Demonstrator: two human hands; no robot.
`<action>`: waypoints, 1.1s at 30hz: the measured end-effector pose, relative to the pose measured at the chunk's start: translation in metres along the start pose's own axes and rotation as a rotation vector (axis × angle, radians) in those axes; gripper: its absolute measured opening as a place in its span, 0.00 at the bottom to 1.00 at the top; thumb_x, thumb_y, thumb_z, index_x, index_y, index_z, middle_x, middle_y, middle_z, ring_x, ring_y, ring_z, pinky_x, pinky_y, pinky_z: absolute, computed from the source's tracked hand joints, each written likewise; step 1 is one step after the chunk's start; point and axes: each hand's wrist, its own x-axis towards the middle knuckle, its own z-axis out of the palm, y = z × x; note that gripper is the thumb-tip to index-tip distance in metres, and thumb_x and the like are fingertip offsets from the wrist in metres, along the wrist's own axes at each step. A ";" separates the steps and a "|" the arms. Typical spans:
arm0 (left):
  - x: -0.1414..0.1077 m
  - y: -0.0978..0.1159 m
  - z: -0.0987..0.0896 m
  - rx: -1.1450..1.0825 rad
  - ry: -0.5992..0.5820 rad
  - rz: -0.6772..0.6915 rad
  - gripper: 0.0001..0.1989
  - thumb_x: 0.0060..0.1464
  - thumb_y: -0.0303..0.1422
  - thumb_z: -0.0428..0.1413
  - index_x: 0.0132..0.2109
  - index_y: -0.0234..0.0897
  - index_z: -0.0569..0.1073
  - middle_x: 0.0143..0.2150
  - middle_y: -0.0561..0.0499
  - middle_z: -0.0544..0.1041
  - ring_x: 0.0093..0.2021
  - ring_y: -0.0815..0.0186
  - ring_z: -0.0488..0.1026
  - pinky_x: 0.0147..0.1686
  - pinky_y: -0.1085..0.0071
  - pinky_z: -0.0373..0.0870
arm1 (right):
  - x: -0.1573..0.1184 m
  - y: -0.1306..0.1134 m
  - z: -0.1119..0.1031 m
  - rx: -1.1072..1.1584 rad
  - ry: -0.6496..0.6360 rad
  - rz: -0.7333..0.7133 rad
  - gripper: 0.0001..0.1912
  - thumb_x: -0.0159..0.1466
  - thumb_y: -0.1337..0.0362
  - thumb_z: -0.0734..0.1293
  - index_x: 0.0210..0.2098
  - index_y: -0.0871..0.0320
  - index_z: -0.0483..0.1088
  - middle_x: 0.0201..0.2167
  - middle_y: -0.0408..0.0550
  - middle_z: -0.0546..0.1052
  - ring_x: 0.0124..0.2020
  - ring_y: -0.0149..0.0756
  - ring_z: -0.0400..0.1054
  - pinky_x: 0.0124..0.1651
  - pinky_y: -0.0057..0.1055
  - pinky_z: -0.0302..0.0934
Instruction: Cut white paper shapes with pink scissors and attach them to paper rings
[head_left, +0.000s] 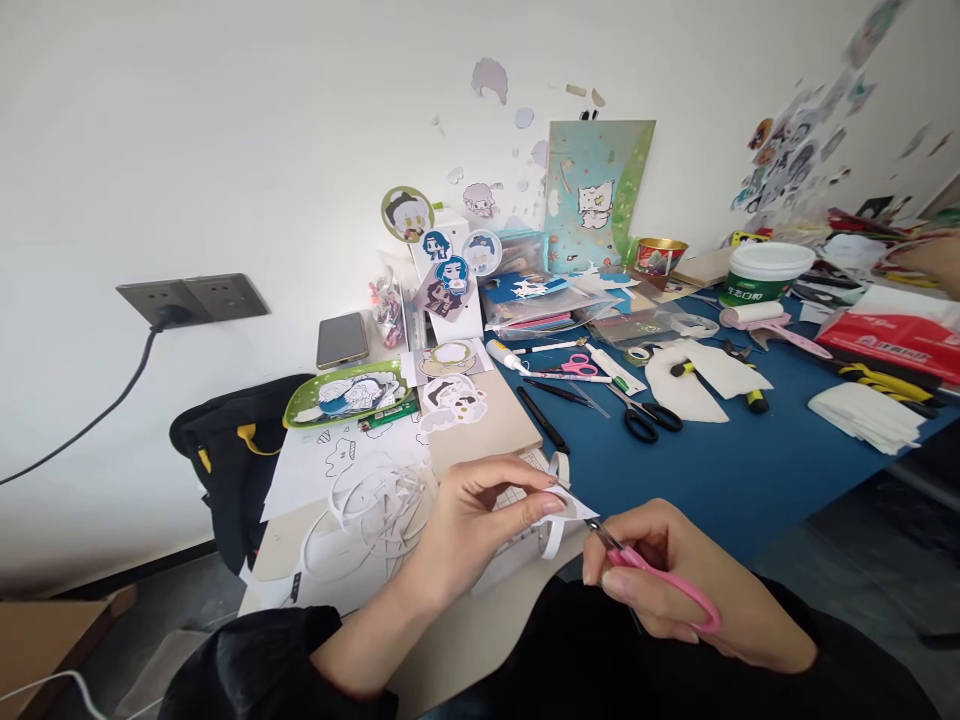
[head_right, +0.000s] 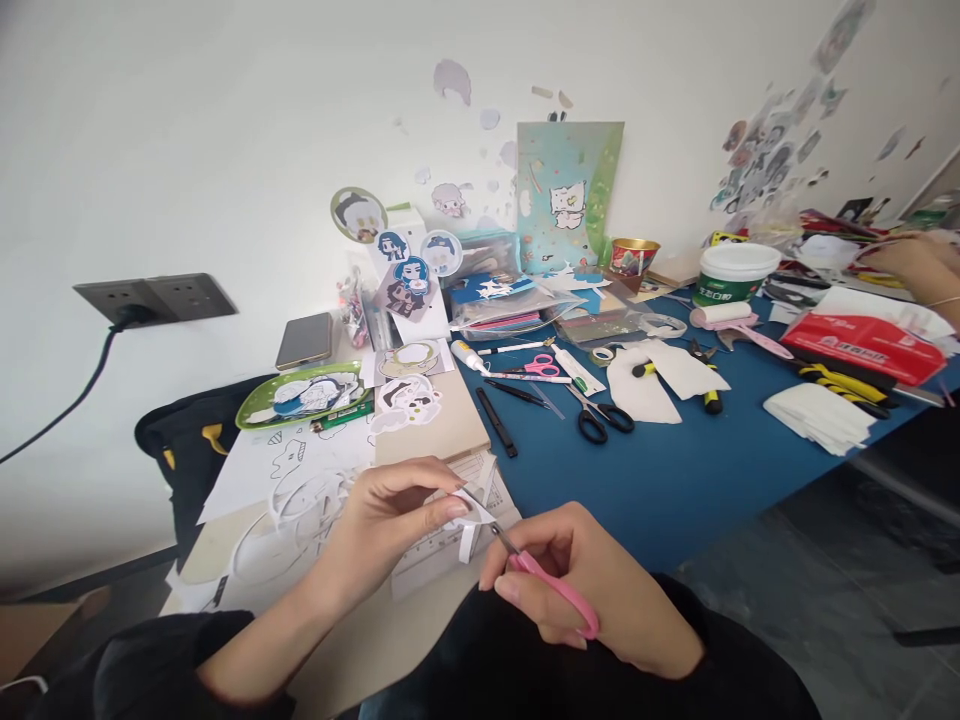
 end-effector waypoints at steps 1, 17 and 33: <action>0.000 0.000 0.000 -0.004 -0.002 -0.004 0.01 0.46 0.29 0.64 0.30 0.39 0.81 0.30 0.50 0.80 0.31 0.64 0.74 0.33 0.70 0.70 | 0.000 -0.001 0.000 -0.006 0.014 0.013 0.11 0.60 0.58 0.68 0.30 0.62 0.73 0.11 0.32 0.56 0.10 0.18 0.46 0.14 0.21 0.42; 0.008 0.000 -0.007 -0.268 -0.075 -0.336 0.09 0.47 0.37 0.61 0.29 0.35 0.73 0.30 0.52 0.72 0.33 0.66 0.68 0.35 0.72 0.63 | 0.044 -0.012 -0.014 -0.086 0.135 -0.078 0.12 0.55 0.57 0.71 0.29 0.61 0.73 0.14 0.33 0.59 0.10 0.18 0.47 0.13 0.21 0.40; 0.006 0.002 -0.005 -0.342 -0.064 -0.279 0.08 0.50 0.35 0.62 0.30 0.34 0.75 0.27 0.52 0.75 0.29 0.70 0.68 0.33 0.74 0.63 | 0.061 -0.012 -0.047 -0.211 0.740 -0.250 0.18 0.53 0.49 0.70 0.30 0.58 0.71 0.18 0.40 0.64 0.17 0.28 0.56 0.18 0.27 0.46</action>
